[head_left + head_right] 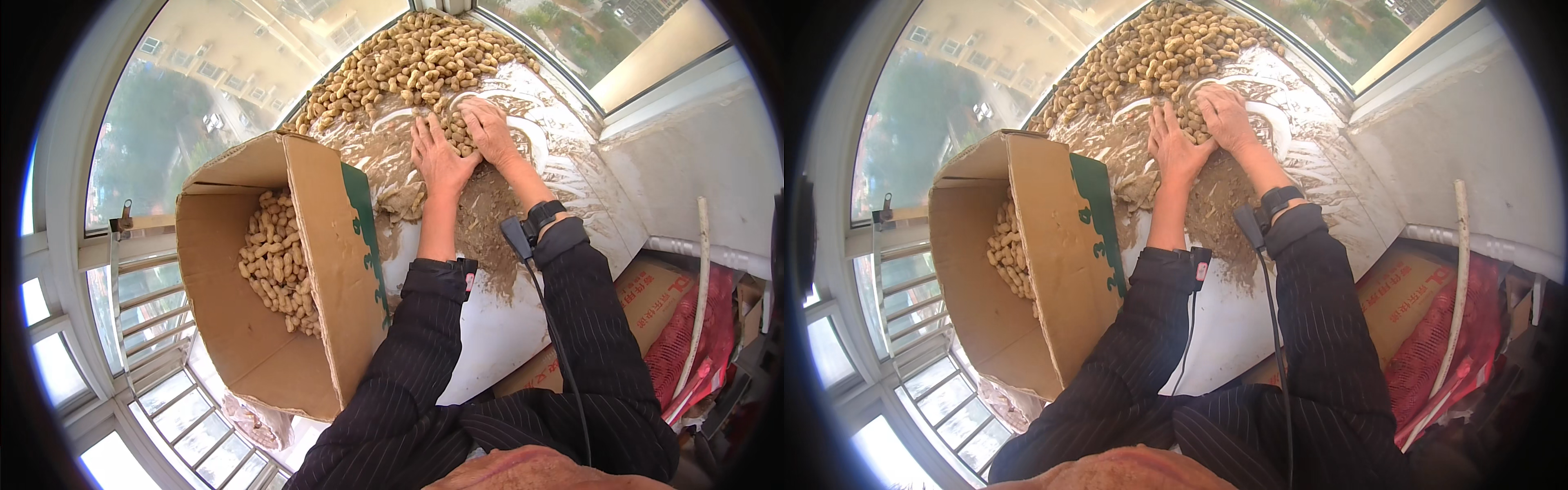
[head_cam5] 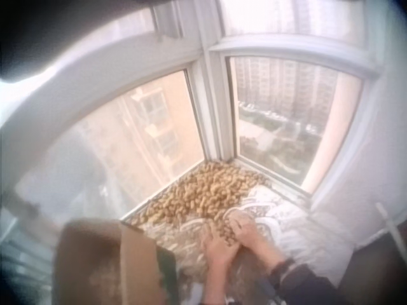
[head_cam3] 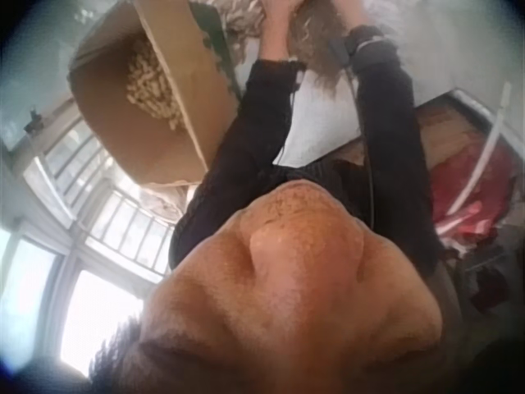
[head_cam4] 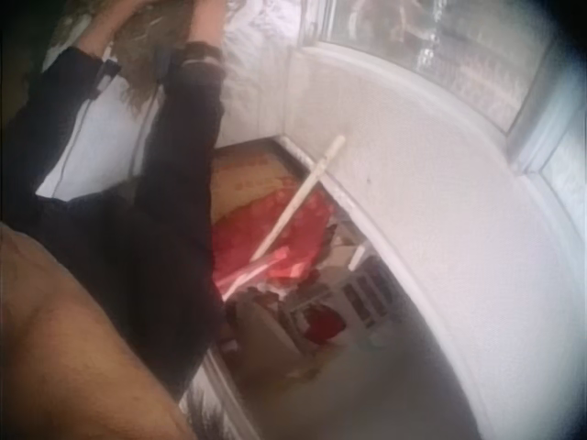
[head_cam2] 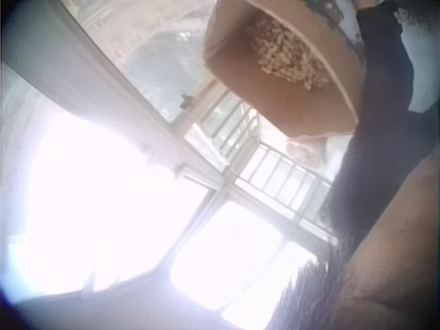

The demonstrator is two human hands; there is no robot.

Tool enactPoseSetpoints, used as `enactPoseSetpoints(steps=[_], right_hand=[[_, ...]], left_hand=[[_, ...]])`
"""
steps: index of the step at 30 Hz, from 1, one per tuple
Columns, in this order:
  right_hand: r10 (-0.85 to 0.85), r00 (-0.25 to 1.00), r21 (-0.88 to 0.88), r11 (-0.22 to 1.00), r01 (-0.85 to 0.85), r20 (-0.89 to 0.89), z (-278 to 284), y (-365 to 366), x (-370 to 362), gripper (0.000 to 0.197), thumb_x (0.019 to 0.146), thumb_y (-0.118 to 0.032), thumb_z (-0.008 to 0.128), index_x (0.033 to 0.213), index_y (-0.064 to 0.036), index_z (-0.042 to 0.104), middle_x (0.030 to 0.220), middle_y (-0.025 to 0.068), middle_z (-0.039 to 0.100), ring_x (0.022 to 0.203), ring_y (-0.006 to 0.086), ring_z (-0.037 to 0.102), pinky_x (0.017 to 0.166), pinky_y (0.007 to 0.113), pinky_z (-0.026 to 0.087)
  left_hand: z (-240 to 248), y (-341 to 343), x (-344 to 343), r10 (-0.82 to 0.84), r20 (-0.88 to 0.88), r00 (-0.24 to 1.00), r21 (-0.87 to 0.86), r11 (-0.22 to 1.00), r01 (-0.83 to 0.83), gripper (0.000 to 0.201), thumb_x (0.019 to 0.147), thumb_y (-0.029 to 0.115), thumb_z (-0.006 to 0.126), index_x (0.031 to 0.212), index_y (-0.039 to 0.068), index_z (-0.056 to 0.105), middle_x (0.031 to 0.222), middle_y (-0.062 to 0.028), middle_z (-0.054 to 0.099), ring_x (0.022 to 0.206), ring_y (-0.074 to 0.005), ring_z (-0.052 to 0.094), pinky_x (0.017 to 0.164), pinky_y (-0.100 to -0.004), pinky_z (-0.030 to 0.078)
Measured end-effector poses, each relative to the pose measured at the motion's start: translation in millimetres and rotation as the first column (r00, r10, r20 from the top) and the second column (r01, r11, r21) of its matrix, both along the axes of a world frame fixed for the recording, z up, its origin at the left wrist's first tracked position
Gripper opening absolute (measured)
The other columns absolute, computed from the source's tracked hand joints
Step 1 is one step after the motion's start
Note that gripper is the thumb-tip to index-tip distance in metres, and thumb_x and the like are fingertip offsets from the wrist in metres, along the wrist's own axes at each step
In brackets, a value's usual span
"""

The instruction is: The person repeatedly scoops peanuts from a white surface into a cardboard box using both hands. The person then moves the box aside and continues to gather remaining peanuts and debris from the surface.

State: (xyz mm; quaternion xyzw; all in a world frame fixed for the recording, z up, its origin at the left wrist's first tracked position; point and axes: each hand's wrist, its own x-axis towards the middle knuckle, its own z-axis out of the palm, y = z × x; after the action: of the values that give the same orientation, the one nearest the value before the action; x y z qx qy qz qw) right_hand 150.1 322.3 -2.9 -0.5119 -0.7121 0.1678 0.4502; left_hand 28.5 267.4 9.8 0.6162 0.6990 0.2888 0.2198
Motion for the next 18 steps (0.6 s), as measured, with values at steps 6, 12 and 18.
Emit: enactPoseSetpoints(steps=[6,12,18], right_hand=[[-0.100,0.848,-0.397,0.908,-0.136,-0.520,-1,-13,-29,0.037,0.100,-0.029,0.049,0.107,0.0013,0.069,0.104,0.0124,0.070,0.097,0.0234,0.065,0.086,0.033,0.050],[-0.263,0.487,-0.473,0.795,-0.380,-0.833,17,-20,-42,0.036,0.102,-0.030,0.048,0.113,-0.0019,0.068,0.098,0.0029,0.065,0.086,0.0120,0.061,0.077,0.025,0.052],[-0.418,0.144,-0.425,0.723,-0.544,-0.897,20,-20,-44,0.031,0.101,-0.027,0.051,0.114,-0.0033,0.065,0.092,0.0025,0.064,0.079,0.0120,0.061,0.074,0.027,0.055]], left_hand=[[-12,8,4,-0.066,0.265,0.962,0.155,0.988,0.025,0.077,0.081,0.030,0.073,0.142,0.000,0.038,0.146,-0.0228,0.040,0.139,-0.0396,0.033,0.113,-0.0506,0.028],[-3,8,15,0.072,0.704,0.706,0.124,0.967,-0.222,0.047,0.090,0.017,0.066,0.131,-0.001,0.051,0.127,-0.0186,0.057,0.115,-0.0296,0.057,0.096,-0.0411,0.046],[21,6,19,0.088,0.996,0.031,-0.077,0.966,-0.247,0.026,0.099,0.017,0.055,0.121,0.004,0.062,0.104,-0.0037,0.064,0.086,-0.0084,0.059,0.071,-0.0231,0.050]])
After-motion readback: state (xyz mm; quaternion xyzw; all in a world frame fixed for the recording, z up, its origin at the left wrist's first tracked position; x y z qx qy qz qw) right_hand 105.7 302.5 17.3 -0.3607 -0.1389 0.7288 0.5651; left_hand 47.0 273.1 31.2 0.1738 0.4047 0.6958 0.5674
